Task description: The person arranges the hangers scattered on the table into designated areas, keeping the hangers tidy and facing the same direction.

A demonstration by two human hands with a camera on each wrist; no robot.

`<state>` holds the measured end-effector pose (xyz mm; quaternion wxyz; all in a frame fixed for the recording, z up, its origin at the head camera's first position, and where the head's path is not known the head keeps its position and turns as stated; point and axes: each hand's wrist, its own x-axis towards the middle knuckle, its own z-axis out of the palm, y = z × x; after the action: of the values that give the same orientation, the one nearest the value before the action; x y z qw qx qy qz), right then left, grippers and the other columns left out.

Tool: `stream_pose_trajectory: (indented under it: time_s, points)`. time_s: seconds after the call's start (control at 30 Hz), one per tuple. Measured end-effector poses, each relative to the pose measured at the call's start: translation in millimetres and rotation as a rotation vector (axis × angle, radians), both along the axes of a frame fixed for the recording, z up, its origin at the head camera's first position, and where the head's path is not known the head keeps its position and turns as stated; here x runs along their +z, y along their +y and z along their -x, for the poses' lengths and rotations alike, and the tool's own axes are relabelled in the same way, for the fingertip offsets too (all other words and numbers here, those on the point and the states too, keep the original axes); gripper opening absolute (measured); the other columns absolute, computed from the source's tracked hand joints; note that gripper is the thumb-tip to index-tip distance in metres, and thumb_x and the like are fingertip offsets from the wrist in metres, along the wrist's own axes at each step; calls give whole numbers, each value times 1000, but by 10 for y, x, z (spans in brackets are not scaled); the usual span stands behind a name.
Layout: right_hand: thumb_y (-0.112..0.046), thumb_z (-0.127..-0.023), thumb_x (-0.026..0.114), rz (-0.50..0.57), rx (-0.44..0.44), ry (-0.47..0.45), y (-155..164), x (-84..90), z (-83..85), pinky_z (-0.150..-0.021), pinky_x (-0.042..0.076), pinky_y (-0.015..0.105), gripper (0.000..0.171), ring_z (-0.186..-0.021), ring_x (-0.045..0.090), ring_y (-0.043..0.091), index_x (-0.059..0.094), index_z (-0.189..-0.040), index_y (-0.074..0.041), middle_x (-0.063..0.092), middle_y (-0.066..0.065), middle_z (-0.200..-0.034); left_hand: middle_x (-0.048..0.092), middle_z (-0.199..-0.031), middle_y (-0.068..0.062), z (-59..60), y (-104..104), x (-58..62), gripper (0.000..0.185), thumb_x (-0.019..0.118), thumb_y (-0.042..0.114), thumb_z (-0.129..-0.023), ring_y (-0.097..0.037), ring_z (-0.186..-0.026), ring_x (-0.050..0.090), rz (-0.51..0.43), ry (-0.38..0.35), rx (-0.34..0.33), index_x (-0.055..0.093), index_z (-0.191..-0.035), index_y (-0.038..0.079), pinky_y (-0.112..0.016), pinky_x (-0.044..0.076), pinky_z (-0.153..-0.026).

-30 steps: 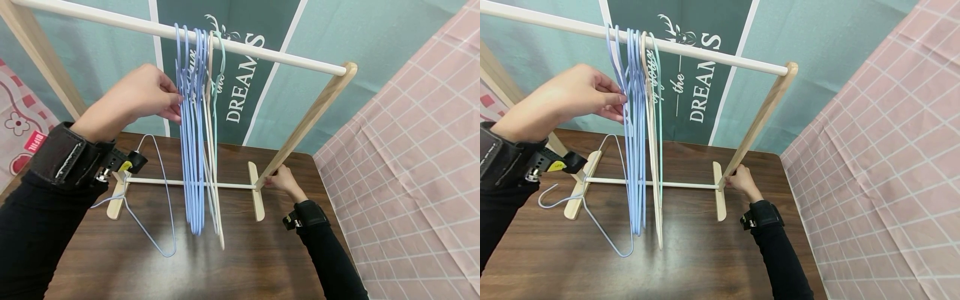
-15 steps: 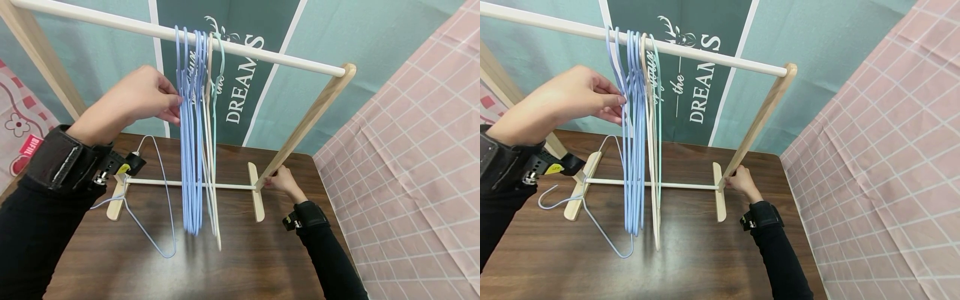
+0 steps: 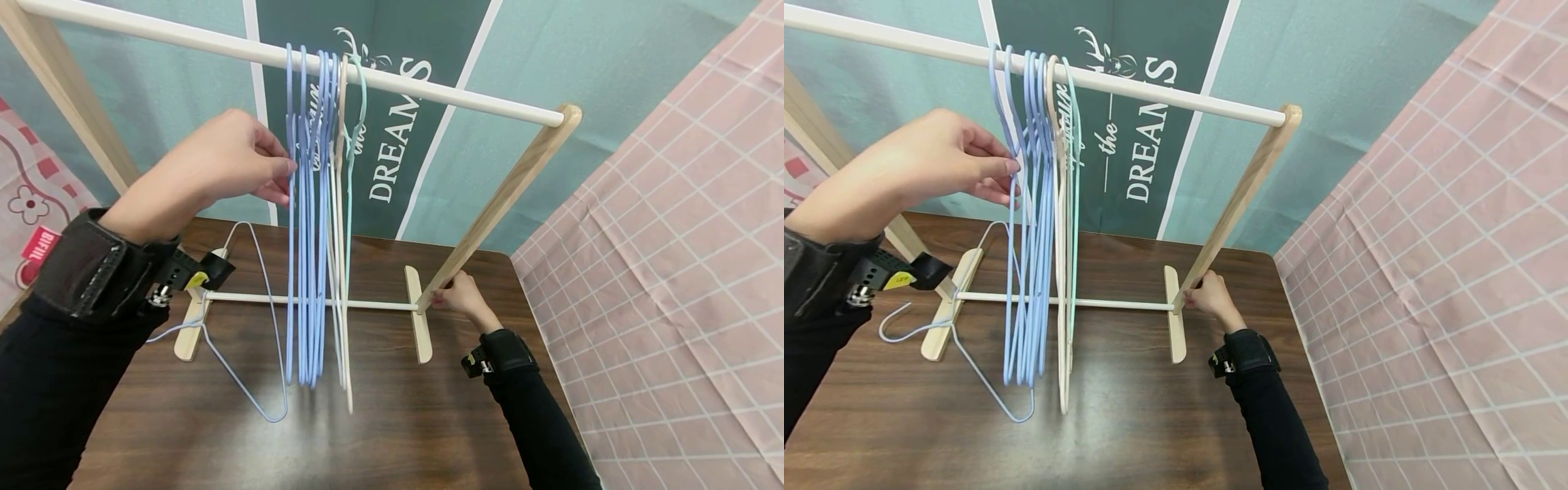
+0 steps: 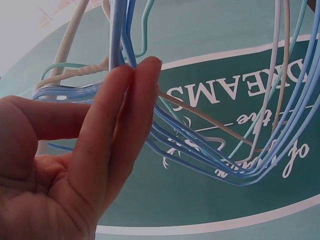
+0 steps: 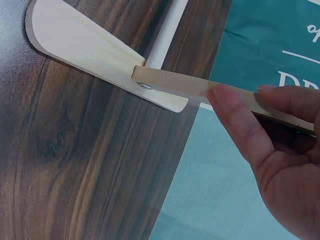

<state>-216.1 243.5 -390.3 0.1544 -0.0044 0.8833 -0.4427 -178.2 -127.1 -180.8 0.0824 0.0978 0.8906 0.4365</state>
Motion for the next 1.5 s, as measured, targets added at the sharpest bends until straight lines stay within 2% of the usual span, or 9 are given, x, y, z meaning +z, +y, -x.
stream_pose_trajectory:
  time_s: [0.4, 0.73, 0.87, 1.13, 1.3, 1.37, 1.5]
  points:
    - [4, -88, 54, -3, 11, 14, 5, -3, -5, -72, 52, 40, 36, -84, 64, 38, 42, -119, 17, 54, 36, -104, 66, -81, -13, -18, 31, 22, 25, 55, 12, -92, -17, -66, 67, 3, -44, 24, 57, -104, -10, -24, 52, -64]
    - [4, -88, 54, 5, 15, 16, 3, -10, -4, -75, 51, 44, 37, -87, 63, 40, 41, -120, 17, 53, 37, -106, 66, -82, -14, -14, 25, 7, 26, 54, 12, -92, -16, -67, 67, -8, -55, 31, 57, -105, -10, -25, 52, -63]
    - [5, -88, 54, 5, 16, 26, 2, -11, -6, -73, 52, 42, 36, -87, 63, 39, 42, -119, 17, 53, 37, -107, 67, -79, -13, -13, 20, -2, 28, 54, 14, -92, -17, -66, 67, 3, -23, 17, 58, -104, -11, -23, 52, -62]
    - [4, -88, 55, -13, 24, 34, -2, -2, 0, -74, 51, 43, 36, -86, 63, 38, 42, -120, 16, 53, 36, -107, 67, -85, -13, 21, -77, -39, 32, 50, 20, -94, -19, -71, 68, 21, -21, -6, 57, -108, -8, -26, 51, -71]
    - [3, -88, 55, -28, 26, 34, -9, 16, -5, -72, 52, 41, 36, -86, 64, 37, 42, -119, 16, 53, 36, -106, 68, -83, -10, 38, -161, -73, 32, 52, 20, -93, -18, -70, 68, 41, -19, -1, 57, -107, -8, -21, 51, -68]
    - [3, -88, 55, -27, 25, 32, -9, 14, -4, -72, 52, 41, 36, -86, 63, 38, 42, -120, 16, 53, 36, -107, 68, -81, -9, 45, -193, -90, 32, 52, 20, -93, -17, -69, 68, 54, -14, -2, 57, -107, -8, -20, 50, -71]
    - [3, -88, 55, -22, 20, 25, -8, 1, 5, -75, 51, 42, 37, -87, 63, 38, 41, -120, 16, 52, 37, -107, 69, -80, -8, 35, -241, -123, 30, 51, 19, -93, -15, -67, 67, 116, 14, -8, 59, -104, -8, -35, 44, -87]
